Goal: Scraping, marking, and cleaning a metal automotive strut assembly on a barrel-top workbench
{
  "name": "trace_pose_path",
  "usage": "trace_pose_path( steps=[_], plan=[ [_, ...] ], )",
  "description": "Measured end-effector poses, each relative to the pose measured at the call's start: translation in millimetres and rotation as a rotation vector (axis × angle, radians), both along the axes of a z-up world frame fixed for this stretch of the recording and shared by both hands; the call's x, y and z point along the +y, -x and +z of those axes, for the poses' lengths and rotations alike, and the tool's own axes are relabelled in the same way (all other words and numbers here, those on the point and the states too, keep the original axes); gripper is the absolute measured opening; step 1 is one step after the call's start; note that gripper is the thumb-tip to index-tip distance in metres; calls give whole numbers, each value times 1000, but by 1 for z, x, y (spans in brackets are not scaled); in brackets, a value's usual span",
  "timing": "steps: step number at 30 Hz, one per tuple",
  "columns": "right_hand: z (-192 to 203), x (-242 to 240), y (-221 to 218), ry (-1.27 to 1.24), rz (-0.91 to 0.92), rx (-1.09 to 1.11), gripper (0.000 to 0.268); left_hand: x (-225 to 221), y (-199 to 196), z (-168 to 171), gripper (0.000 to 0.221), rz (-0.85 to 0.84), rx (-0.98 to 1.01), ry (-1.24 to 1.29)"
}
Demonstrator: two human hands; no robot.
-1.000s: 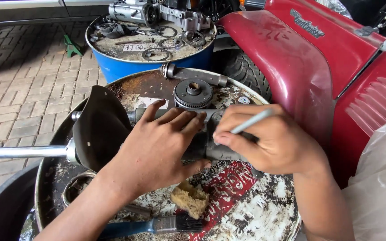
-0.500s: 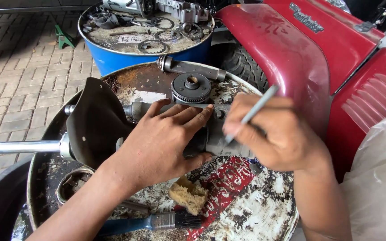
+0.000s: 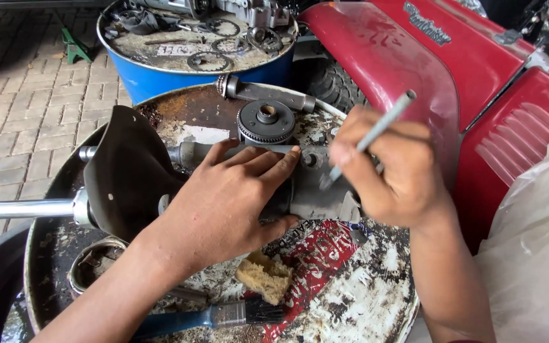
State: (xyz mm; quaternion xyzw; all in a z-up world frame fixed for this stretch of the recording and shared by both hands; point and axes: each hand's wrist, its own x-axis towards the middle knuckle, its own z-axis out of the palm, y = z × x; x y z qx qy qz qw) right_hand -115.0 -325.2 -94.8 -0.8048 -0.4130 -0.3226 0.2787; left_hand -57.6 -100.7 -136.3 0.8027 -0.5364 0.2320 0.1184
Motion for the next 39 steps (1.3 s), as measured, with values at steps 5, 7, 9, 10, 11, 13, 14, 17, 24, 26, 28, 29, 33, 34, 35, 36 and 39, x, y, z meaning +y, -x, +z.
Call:
trace_pose_path(
  steps=[5,7,9,10,11,13,14,17,24,26,28,29,33,34,35,36,39],
  plan=[
    [0,2,-4,38,153,218,25,1,0,1,82,-10,5,4],
    [5,2,0,-10,-45,43,23,1,0,1,84,-19,21,-11],
    [7,5,5,-8,51,144,23,0,0,1,84,-15,22,-8],
    [6,6,8,-10,147,250,23,0,1,1,85,-10,29,-10],
    [2,3,2,-10,147,247,23,0,1,2,85,-10,26,-11],
    [-7,-4,-7,25,94,161,26,0,1,1,83,-14,13,-2],
    [-2,-1,-2,23,88,165,26,0,1,1,83,-20,17,-3],
    [5,6,4,-10,-98,-90,25,1,1,2,84,-22,54,-16],
    [-5,-7,-8,-37,-40,-60,28,0,2,0,87,-6,51,-41],
    [1,-3,-1,-43,-94,-161,31,0,1,1,87,-7,34,-42],
    [4,4,7,-10,92,270,24,0,2,1,86,-8,66,-33],
    [-1,-3,-2,-8,92,266,24,0,1,2,86,-8,62,-31],
    [-9,-12,-8,-50,-120,-157,28,-1,2,-1,87,-15,83,-46],
    [-5,-9,-6,-58,-149,-255,30,-1,1,2,88,-14,83,-48],
    [2,-2,-2,-53,-144,-270,30,-2,1,3,88,-11,68,-42],
    [7,6,3,0,-46,-101,26,-2,1,3,88,-10,89,-39],
    [9,11,18,63,34,204,25,-1,2,1,88,-14,103,-32]
  ],
)
